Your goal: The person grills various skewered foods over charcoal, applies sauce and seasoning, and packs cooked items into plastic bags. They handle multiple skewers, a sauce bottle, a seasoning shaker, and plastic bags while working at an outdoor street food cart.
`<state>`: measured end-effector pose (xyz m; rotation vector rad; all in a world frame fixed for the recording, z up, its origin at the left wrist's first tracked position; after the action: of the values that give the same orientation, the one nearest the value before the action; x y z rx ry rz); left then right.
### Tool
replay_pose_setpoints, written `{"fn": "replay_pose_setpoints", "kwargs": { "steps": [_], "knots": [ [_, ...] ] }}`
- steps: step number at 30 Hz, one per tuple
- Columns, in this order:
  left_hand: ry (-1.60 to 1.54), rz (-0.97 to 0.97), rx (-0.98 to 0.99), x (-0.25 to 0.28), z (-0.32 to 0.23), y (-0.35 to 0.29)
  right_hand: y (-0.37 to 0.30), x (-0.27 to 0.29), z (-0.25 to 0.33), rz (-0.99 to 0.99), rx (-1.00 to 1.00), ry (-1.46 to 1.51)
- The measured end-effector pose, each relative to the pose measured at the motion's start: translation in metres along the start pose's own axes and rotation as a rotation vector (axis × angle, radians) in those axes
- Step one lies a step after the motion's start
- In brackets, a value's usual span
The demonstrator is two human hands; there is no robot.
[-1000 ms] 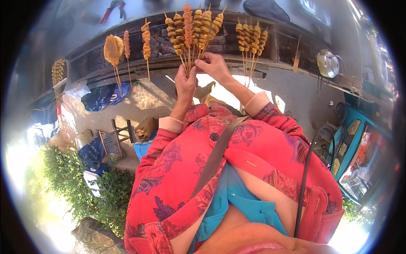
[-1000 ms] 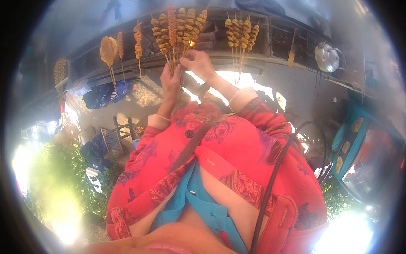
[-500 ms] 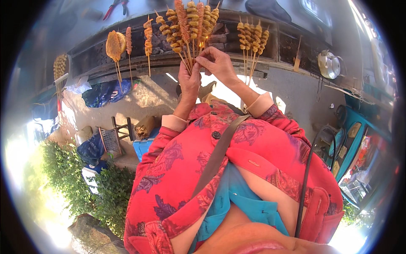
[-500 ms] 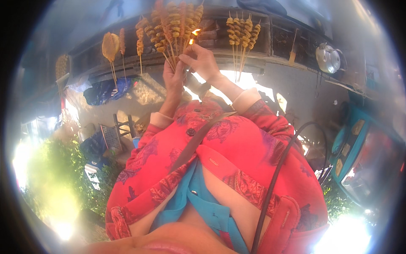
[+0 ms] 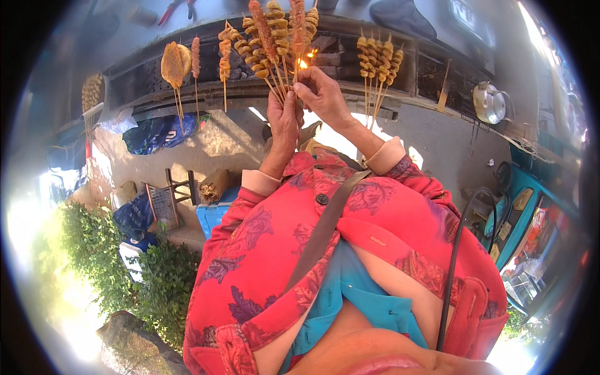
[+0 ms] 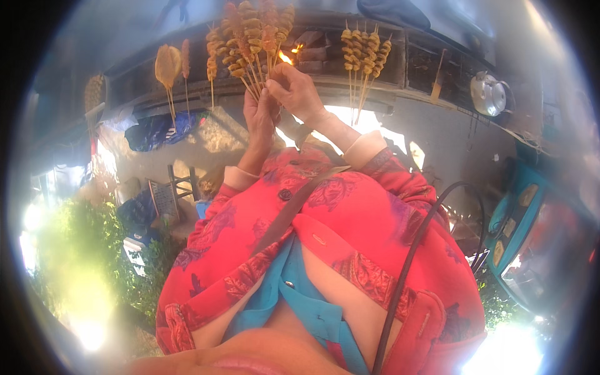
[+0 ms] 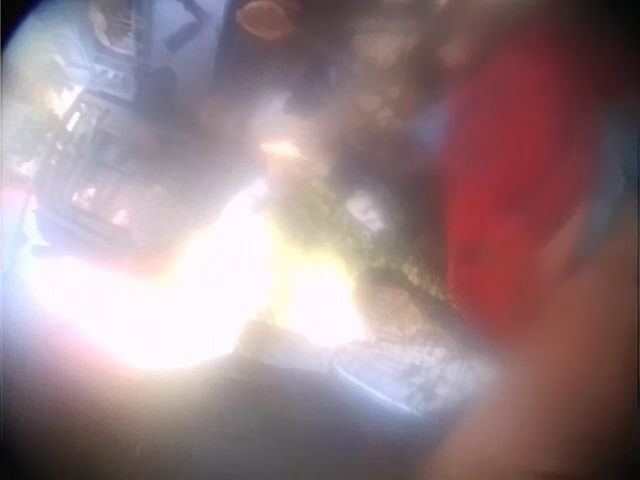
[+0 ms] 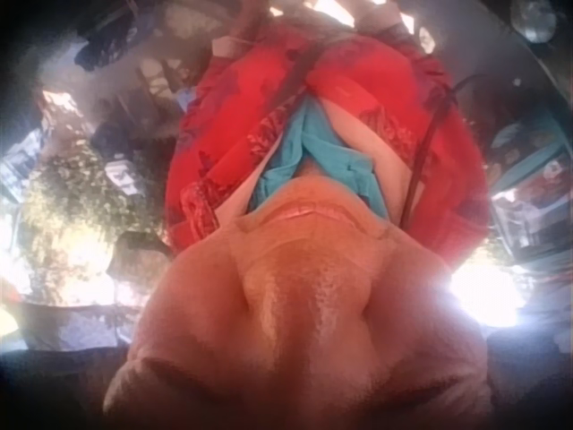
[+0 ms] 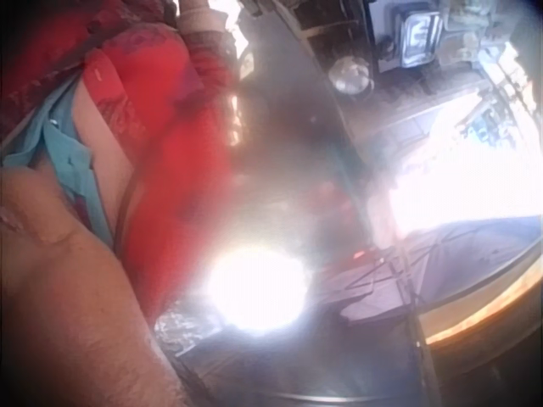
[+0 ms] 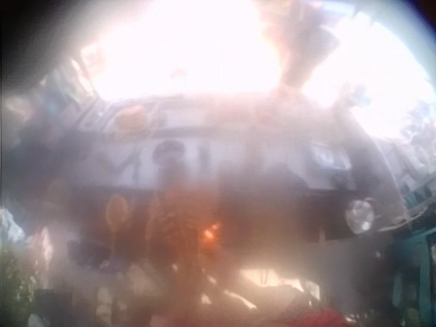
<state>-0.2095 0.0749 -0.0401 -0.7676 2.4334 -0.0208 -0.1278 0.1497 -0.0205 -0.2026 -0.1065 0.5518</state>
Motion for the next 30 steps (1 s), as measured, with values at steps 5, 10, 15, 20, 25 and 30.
{"fn": "replay_pose_setpoints", "kwargs": {
  "steps": [5, 10, 15, 20, 25, 30],
  "knots": [
    [0.051, 0.007, -0.051, 0.002, -0.003, 0.004, 0.002, -0.004, 0.011, 0.021, 0.04, -0.065],
    [0.081, 0.016, -0.065, 0.001, -0.005, 0.008, 0.012, -0.007, 0.019, 0.005, 0.091, -0.161],
    [0.131, -0.001, -0.077, 0.006, -0.001, 0.011, 0.015, -0.012, 0.04, -0.022, 0.07, -0.514],
    [0.208, 0.011, -0.124, 0.009, 0.004, 0.011, 0.021, -0.014, 0.034, -0.065, 0.092, -0.493],
    [0.021, 0.008, -0.052, 0.014, 0.007, 0.014, 0.019, -0.018, 0.025, -0.085, 0.112, -0.181],
    [-0.058, -0.044, -0.003, -0.002, -0.002, 0.016, 0.012, -0.009, 0.033, -0.059, 0.205, -0.093]
  ]
}}
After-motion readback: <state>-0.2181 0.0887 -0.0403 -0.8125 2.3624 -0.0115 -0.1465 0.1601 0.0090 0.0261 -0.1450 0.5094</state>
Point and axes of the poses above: each hand's wrist, its own y-axis towards the middle knuckle, its own x-axis out of the back of the hand, z = x × y, the point moved 3 cm from there along y, towards the middle knuckle, and after that the axes turned 8 degrees about -x, right-handed, at the moved point
